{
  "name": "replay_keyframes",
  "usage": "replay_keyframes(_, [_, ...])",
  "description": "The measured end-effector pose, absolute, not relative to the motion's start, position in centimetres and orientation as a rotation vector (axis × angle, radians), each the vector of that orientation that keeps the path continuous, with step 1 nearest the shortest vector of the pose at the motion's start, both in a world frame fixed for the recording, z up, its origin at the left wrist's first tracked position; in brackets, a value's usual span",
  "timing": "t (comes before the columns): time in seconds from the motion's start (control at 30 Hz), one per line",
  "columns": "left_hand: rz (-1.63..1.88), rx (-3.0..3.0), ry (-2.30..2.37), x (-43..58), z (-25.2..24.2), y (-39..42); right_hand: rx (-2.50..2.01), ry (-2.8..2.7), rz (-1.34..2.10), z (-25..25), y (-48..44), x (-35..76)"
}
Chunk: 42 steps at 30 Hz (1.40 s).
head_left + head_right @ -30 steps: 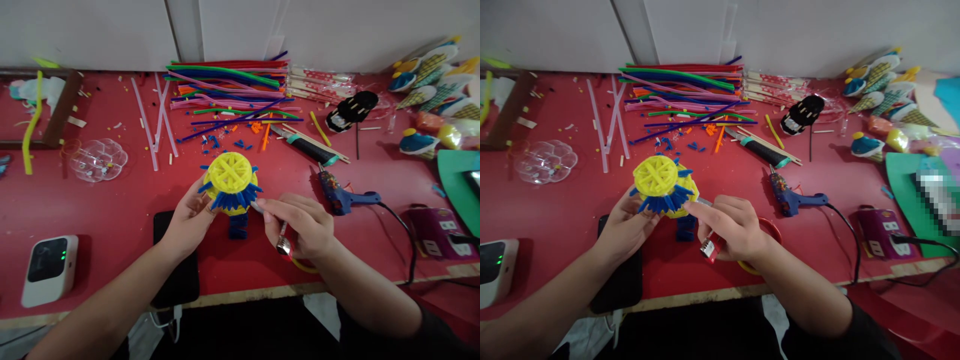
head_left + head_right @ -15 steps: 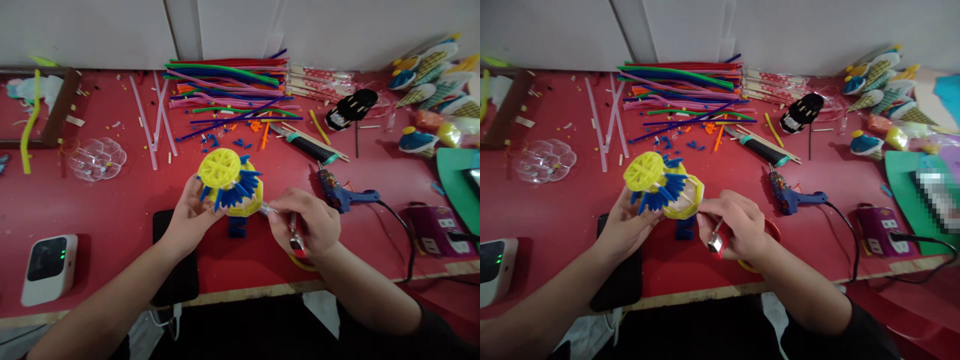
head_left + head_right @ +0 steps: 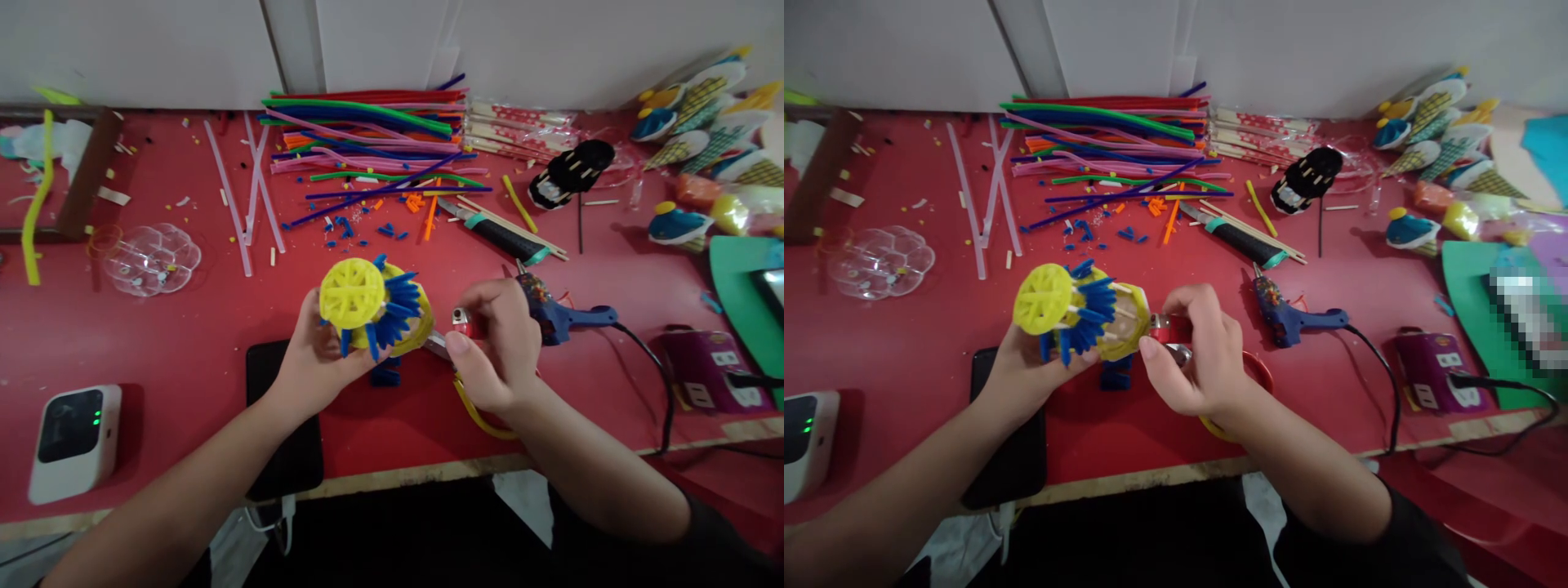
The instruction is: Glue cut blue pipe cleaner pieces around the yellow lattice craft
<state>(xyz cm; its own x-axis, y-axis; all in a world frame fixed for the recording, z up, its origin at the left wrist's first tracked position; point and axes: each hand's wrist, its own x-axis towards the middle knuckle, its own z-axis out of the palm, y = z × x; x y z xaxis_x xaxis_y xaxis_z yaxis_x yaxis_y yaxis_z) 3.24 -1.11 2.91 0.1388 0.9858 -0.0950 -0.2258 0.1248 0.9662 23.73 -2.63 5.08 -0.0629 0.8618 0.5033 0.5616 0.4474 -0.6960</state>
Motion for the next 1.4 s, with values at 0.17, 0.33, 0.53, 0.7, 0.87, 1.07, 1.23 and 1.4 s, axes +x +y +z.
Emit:
replay_keyframes(0.17, [1.164,1.076,1.001,3.5,3.2,-1.6,-1.230,-1.601,0.627,4.5,-3.0,23.5])
replay_keyframes(0.33, [1.094,1.032,0.967,4.0,4.0,-1.9,-1.262,-1.625,0.709,4.7,-3.2,23.2])
replay_keyframes(0.53, [1.001,1.017,0.971,4.0,4.1,-2.0,-1.283,-1.673,0.616,5.1,-3.1,22.9])
replay_keyframes(0.7, [1.013,1.031,0.973,4.1,4.1,-1.8,-1.287,-1.712,0.585,5.1,-3.0,23.0])
replay_keyframes(0.87, [1.052,1.025,0.967,4.0,3.9,-1.8,-1.281,-1.718,0.565,5.0,-2.9,23.0])
replay_keyframes(1.07, [1.053,1.023,0.944,3.9,3.7,-1.7,-1.251,-1.708,0.510,4.8,-2.6,22.9])
replay_keyframes(1.23, [1.035,1.054,0.961,3.9,3.8,-1.7,-1.282,-1.744,0.498,4.9,-2.6,22.9])
replay_keyframes(1.4, [1.012,1.083,0.977,3.7,3.6,-1.6,-1.287,-1.792,0.479,5.2,-2.7,22.9])
